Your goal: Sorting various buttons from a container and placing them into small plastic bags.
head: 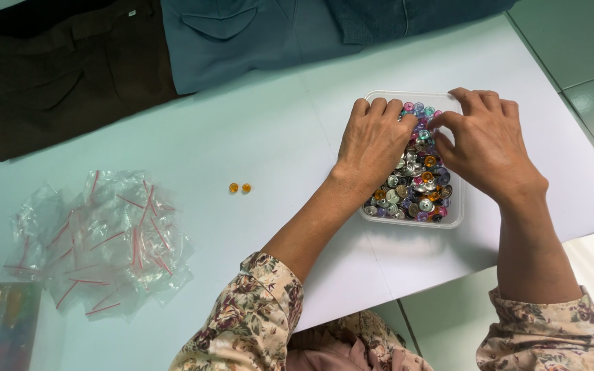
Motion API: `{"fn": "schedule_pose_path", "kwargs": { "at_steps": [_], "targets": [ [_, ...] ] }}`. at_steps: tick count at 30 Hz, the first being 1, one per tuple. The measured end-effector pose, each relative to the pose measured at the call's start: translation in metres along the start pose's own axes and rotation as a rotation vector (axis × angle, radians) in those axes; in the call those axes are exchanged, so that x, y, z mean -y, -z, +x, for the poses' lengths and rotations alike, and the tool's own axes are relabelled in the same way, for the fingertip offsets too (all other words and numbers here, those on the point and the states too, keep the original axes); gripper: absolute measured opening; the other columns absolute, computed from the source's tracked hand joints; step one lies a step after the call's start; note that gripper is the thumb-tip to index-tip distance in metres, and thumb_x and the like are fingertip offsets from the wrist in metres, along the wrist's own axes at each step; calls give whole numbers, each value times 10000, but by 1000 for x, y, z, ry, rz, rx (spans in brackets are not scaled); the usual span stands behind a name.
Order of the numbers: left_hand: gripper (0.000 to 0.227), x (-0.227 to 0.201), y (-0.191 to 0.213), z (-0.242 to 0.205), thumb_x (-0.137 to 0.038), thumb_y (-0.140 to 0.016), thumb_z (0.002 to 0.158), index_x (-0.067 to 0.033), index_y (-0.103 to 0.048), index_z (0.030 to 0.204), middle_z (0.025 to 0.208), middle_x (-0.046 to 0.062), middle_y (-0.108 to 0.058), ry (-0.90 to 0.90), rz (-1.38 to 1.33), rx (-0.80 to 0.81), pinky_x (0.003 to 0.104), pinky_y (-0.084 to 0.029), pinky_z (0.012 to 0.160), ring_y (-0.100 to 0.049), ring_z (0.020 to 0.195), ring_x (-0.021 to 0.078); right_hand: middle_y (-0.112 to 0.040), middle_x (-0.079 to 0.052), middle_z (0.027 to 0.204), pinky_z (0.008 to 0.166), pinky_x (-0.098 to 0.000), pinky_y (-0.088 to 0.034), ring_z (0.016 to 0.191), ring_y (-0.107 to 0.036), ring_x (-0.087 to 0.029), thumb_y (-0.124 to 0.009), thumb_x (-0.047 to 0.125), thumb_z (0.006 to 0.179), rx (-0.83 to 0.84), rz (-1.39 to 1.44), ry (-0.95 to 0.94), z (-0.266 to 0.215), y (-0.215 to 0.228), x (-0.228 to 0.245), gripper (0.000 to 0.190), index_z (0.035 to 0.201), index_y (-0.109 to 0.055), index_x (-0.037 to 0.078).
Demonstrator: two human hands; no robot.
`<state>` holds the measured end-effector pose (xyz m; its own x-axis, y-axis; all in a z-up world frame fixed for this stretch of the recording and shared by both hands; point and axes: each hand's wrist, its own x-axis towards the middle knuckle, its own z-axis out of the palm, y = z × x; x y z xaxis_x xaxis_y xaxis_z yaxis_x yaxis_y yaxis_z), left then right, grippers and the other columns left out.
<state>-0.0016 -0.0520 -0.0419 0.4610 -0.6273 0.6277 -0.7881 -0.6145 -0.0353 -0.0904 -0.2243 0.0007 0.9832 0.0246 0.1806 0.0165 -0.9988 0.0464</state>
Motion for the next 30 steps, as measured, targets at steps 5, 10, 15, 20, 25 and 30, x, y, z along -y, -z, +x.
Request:
{"fn": "schedule_pose_path", "kwargs": {
  "at_steps": [5,10,15,20,25,30],
  "targets": [
    [120,2,20,-10,-88,-730,836,-205,-717,818,872,24,-681,0,-16,51,411,-445,803,-639,840,255,-587,-156,1497,1070,-542,-360,1374,-489,-394,-660,275,943,-9,33,19,-16,21,4,276,1190,-784,283],
    [103,3,35,-22,-277,-815,826,-223,-727,829,903,13,-704,1,-73,80,413,-456,858,-668,833,232,-647,-101,1465,1077,-529,-389,1372,-542,-369,-768,336,909,-101,4,79,-33,33,20,225,1134,-778,339],
    [114,4,50,-31,-329,-766,879,-225,-732,847,915,-2,-691,-4,-108,113,423,-438,904,-666,884,232,-695,-88,1416,1092,-494,-387,1349,-569,-338,-725,283,939,-103,-96,55,-32,19,29,127,1034,-807,262],
    [73,17,75,-43,-251,-787,879,-196,-746,905,1190,51,-650,1,-238,19,436,-471,920,-612,1154,274,-723,-73,1401,1072,-475,-409,1297,-620,-328,-757,316,974,-179,-111,80,-36,27,42,135,1093,-804,271],
    [157,44,112,-70,-237,-836,860,-175,-731,957,1341,102,-608,35,-305,42,469,-469,959,-569,1235,296,-731,-81,1356,1002,-456,-443,1177,-671,-345,-812,206,971,-249,47,189,-32,48,82,205,1169,-764,227],
    [225,81,157,-124,-205,-856,864,-166,-724,1043,1174,32,-642,142,-275,93,423,-433,891,-657,1037,236,-756,-107,1179,851,-419,-460,1049,-662,-292,-809,210,940,-248,201,411,-16,46,150,227,1146,-781,120]
  ]
}}
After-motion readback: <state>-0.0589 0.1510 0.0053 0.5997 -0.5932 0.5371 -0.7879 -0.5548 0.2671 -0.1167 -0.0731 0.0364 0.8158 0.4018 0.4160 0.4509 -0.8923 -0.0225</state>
